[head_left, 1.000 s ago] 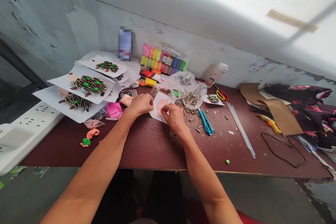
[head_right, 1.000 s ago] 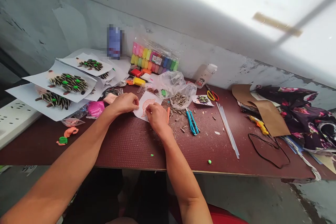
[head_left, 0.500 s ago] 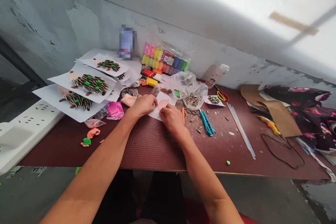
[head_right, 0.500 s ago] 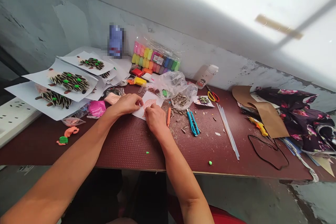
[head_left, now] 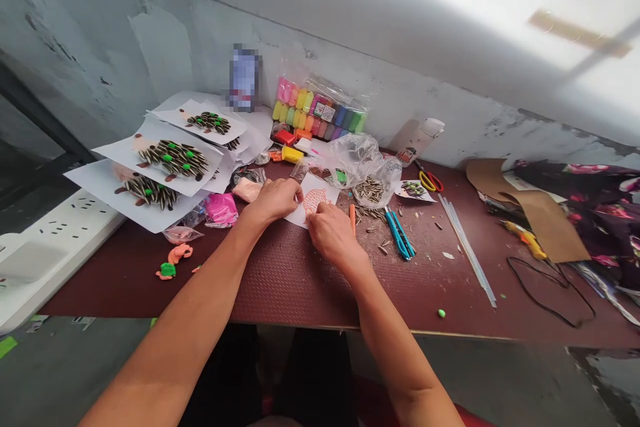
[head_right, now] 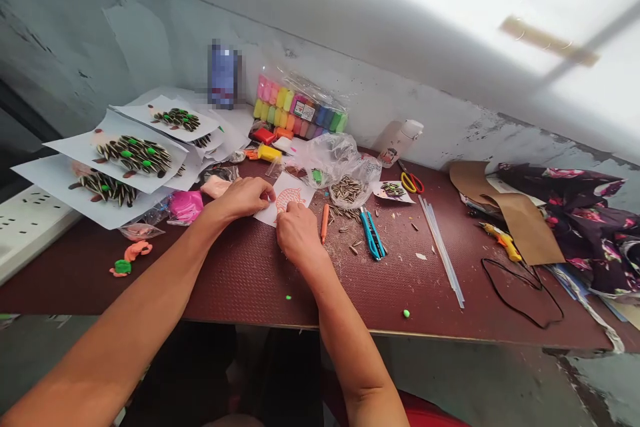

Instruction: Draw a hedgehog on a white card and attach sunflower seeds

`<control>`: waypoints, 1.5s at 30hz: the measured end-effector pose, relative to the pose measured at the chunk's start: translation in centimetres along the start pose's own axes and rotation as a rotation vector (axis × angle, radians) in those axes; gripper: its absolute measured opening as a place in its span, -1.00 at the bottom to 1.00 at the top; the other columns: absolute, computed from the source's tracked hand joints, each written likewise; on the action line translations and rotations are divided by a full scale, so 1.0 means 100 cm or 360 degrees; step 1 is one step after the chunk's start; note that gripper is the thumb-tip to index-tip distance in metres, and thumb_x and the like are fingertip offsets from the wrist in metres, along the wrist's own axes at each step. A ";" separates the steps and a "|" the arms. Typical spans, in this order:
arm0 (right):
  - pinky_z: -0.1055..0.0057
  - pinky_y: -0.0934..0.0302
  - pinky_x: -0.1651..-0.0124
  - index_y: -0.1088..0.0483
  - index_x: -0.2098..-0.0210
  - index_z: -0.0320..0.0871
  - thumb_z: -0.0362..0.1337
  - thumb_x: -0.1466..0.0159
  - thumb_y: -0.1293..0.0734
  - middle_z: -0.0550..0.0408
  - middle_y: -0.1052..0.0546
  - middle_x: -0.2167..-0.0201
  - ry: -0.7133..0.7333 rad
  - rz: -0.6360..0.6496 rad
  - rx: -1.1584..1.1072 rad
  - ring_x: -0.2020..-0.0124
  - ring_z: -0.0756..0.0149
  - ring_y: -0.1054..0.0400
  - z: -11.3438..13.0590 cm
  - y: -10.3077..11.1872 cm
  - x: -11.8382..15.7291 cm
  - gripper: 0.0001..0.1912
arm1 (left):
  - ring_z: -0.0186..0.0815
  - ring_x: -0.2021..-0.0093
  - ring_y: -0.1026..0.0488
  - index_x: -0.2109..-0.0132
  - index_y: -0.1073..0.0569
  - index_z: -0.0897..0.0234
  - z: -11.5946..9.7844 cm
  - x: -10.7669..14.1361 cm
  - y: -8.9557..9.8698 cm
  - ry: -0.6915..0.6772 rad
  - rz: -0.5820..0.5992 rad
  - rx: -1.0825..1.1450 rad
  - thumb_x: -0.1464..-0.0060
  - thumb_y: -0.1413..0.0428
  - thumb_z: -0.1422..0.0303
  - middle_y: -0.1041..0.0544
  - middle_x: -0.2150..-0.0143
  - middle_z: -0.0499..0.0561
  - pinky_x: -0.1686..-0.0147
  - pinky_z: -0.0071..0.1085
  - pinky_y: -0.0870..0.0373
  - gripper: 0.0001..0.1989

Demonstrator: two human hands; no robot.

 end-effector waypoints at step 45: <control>0.32 -0.13 0.09 -0.58 0.14 -0.20 -0.32 -0.47 -0.14 -0.13 -0.56 0.16 -0.0029 0.0076 -0.0133 0.10 0.16 -0.43 0.002 0.008 0.018 -0.64 | -0.04 0.02 -0.59 0.04 -0.67 0.16 0.000 0.000 0.001 0.0003 0.0024 -0.0018 -0.10 -0.09 0.47 -0.69 0.07 0.10 -0.08 -0.19 -0.40 -0.65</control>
Point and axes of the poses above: each hand's wrist, its own x-axis away from the middle knuckle, its own y-axis out of the back of the hand, z = x × y, the point moved 1 cm from there along -x, towards the middle knuckle
